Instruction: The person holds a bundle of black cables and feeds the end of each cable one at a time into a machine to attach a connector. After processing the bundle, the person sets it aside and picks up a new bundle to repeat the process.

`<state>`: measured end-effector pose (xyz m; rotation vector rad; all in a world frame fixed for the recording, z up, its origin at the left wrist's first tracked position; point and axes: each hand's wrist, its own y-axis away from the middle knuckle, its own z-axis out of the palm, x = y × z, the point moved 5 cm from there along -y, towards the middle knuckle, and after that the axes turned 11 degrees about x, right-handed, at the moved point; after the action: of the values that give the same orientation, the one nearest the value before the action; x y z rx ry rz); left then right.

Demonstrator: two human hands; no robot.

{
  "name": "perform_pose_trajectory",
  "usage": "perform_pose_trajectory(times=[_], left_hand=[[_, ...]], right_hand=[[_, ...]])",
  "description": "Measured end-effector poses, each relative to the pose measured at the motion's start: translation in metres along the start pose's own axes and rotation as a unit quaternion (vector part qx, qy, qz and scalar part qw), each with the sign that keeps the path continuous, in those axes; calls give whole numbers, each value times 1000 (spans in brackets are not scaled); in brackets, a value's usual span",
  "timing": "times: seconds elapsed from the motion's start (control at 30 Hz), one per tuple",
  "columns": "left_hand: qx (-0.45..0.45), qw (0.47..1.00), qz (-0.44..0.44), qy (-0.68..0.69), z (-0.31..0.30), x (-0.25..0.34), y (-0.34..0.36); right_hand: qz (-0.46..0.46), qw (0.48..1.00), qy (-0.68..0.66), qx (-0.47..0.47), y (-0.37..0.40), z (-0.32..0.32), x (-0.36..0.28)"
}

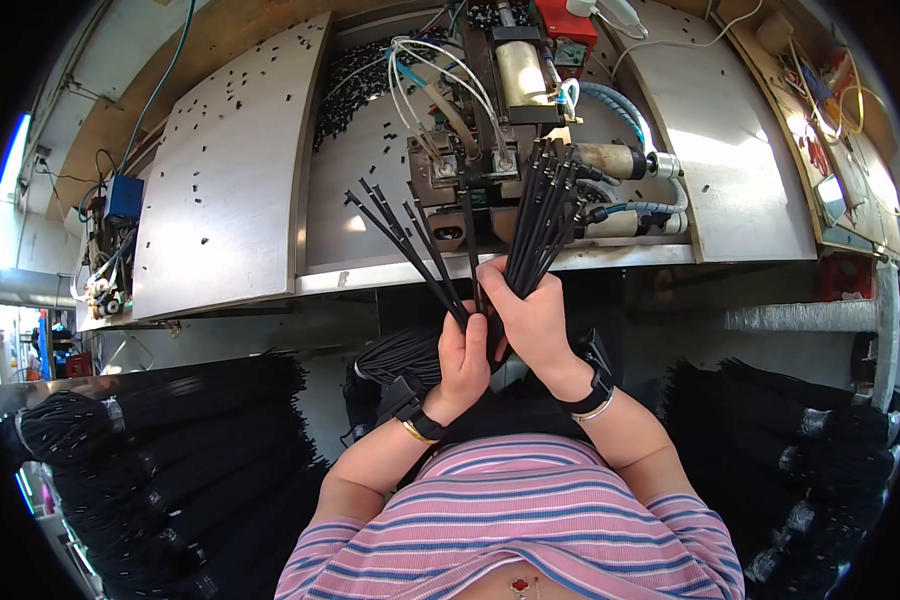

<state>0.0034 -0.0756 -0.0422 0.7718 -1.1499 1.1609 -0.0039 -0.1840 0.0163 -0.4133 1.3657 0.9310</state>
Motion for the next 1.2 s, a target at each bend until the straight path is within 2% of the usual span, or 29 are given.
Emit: perform_pose_trajectory(times=[0.37, 0.47, 0.63, 0.73, 0.87, 1.0, 1.2], left_hand=[[14, 1000, 11, 14, 4, 3, -2], [17, 1000, 13, 5, 0, -3, -2], [22, 999, 26, -11, -1, -1, 2], [8, 999, 16, -31, 6, 5, 9], [-23, 1000, -14, -14, 6, -1, 10], [-15, 1000, -28, -1, 10, 2, 5], [-23, 998, -39, 33, -1, 5, 1]], right_hand=[[-6, 1000, 8, -5, -4, -1, 1], [44, 998, -12, -43, 0, 0, -4], [68, 996, 7, -62, 2, -2, -2], [1, 995, 34, -95, 6, -3, 1], [-10, 998, 35, -45, 8, -11, 5], [35, 998, 42, -39, 5, -8, -4], [49, 998, 25, -35, 0, 4, -3]])
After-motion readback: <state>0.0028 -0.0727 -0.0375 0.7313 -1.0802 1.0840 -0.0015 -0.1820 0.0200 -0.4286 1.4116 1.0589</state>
